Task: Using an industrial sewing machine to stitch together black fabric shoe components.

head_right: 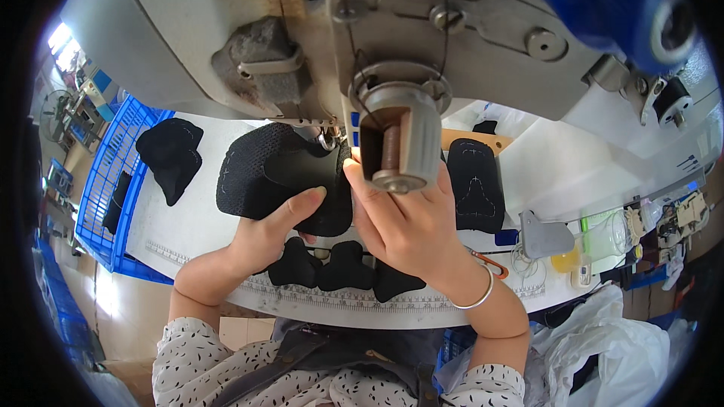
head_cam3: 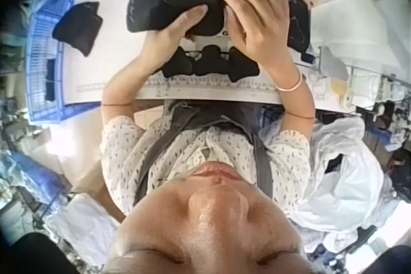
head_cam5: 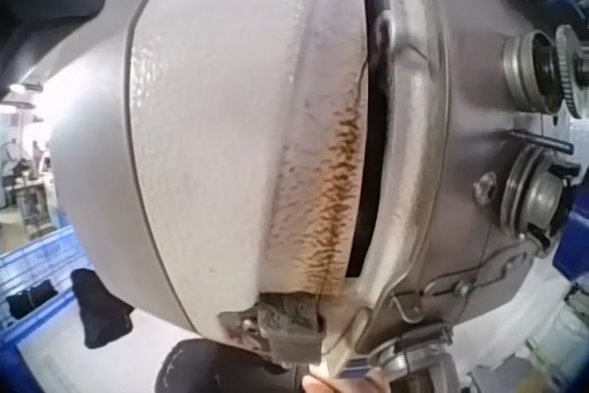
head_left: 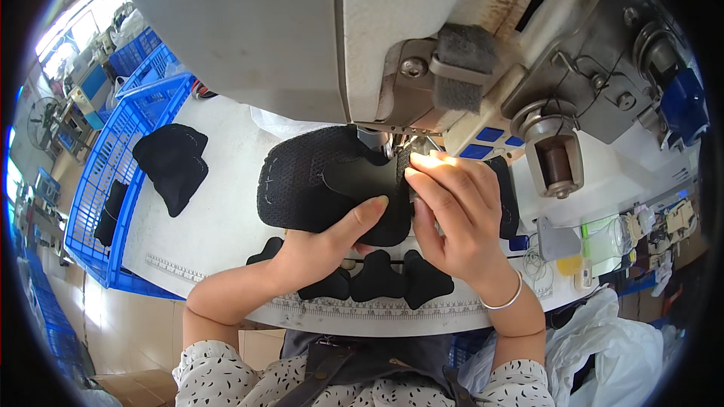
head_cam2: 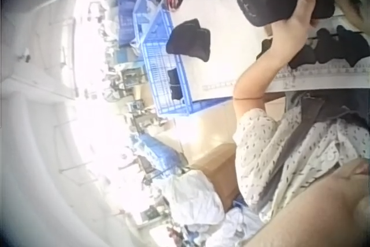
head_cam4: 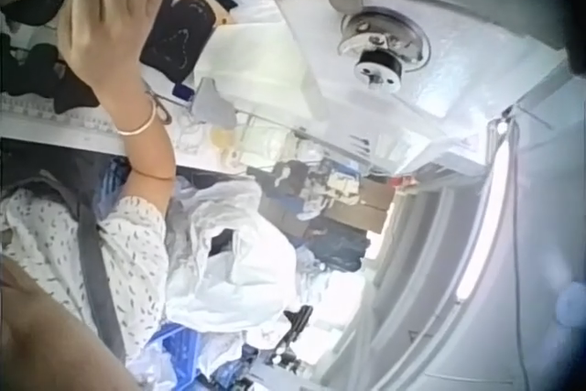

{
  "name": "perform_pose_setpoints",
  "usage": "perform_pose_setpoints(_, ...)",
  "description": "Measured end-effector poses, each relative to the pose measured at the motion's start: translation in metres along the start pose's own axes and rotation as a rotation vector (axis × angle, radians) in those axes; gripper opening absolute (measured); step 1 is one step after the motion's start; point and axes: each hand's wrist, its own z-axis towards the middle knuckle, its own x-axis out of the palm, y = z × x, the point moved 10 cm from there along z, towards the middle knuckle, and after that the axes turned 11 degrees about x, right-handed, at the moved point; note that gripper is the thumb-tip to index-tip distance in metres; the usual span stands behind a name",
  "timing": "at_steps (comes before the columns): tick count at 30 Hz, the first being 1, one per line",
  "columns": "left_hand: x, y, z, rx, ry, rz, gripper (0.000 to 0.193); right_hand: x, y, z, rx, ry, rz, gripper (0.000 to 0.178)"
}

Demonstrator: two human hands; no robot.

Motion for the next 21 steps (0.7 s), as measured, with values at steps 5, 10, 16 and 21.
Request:
perform_pose_setpoints(5, 0.000, -0.001, 0.001, 0.036, -0.046, -0.026, 0.019, -0.004, -0.002, 0.000, -0.034, -0.038, 0.014, 0.036)
perform_pose_setpoints(10, -0.001, 0.011, -0.002, -0.067, -0.020, -0.096, 0.020, -0.002, -0.001, 0.001, -0.076, -0.048, 0.029, 0.039)
perform_pose_setpoints(16, 0.001, 0.004, -0.003, -0.027, 0.035, -0.062, 0.017, -0.004, 0.009, -0.001, -0.159, 0.003, 0.028, 0.040)
perform_pose_setpoints(21, 0.003, 0.005, -0.006, -0.038, 0.014, -0.074, 0.015, -0.006, 0.013, -0.004, -0.192, -0.018, -0.013, 0.035)
